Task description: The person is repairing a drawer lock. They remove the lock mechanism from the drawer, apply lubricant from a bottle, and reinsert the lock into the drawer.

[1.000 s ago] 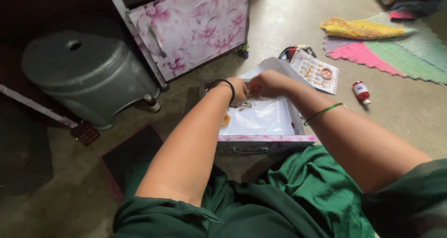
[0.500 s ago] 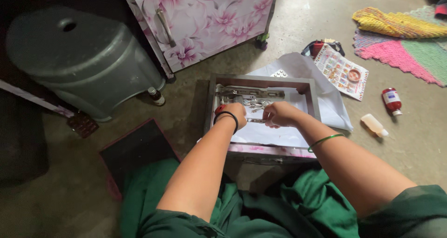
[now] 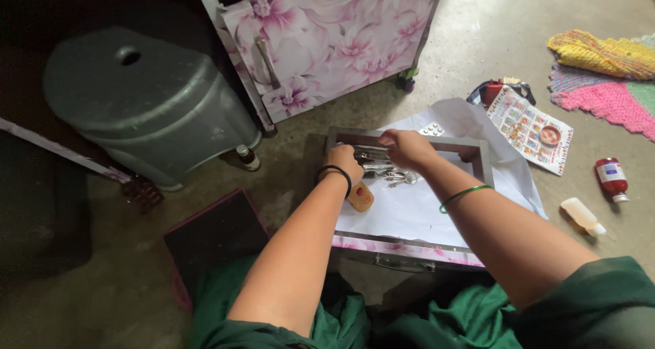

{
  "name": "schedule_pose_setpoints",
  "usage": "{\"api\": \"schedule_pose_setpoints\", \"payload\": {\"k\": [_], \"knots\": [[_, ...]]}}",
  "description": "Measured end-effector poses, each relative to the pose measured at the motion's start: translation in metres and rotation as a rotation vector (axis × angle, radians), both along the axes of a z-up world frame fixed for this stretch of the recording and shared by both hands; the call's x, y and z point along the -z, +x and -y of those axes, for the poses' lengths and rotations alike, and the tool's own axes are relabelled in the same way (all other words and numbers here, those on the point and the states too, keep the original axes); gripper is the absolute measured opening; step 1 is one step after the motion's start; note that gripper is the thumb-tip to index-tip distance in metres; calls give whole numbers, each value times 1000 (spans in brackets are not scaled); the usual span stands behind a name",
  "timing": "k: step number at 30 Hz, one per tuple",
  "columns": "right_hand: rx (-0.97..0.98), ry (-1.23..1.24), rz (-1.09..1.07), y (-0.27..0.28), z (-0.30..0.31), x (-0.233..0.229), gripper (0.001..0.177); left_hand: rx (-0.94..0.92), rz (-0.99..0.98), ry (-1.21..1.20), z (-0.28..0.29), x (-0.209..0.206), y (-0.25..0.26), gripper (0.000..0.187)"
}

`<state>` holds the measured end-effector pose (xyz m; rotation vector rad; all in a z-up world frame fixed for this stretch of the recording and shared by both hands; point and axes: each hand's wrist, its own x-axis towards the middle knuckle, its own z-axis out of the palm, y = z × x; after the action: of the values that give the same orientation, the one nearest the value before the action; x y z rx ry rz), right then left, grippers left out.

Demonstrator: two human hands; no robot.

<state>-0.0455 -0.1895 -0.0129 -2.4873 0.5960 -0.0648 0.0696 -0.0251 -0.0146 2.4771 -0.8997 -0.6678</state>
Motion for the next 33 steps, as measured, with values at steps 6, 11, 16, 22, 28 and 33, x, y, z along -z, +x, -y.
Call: {"api": "schedule_pose_setpoints", "payload": {"k": [6, 11, 16, 22, 28, 33], "knots": [[21, 24, -148, -18, 4, -30, 37, 16, 44, -50, -7, -39, 3, 29], [-107, 0, -193, -44, 3, -22, 36, 141, 34, 58, -25, -89, -22, 31], [-210, -2, -125, -51, -16, -30, 33, 276, 62, 134, -34, -112, -51, 35], [-199, -66, -175, -33, -31, -58, 29, 281, 0, 146, -14, -113, -53, 36], [-217, -148, -306, -26, -26, -10, 43, 292, -20, 180, -7, -88, -45, 40], [-293, -158, -348, -23, -21, 48, 47, 265, -108, 228, 3, -47, -30, 44]]}}
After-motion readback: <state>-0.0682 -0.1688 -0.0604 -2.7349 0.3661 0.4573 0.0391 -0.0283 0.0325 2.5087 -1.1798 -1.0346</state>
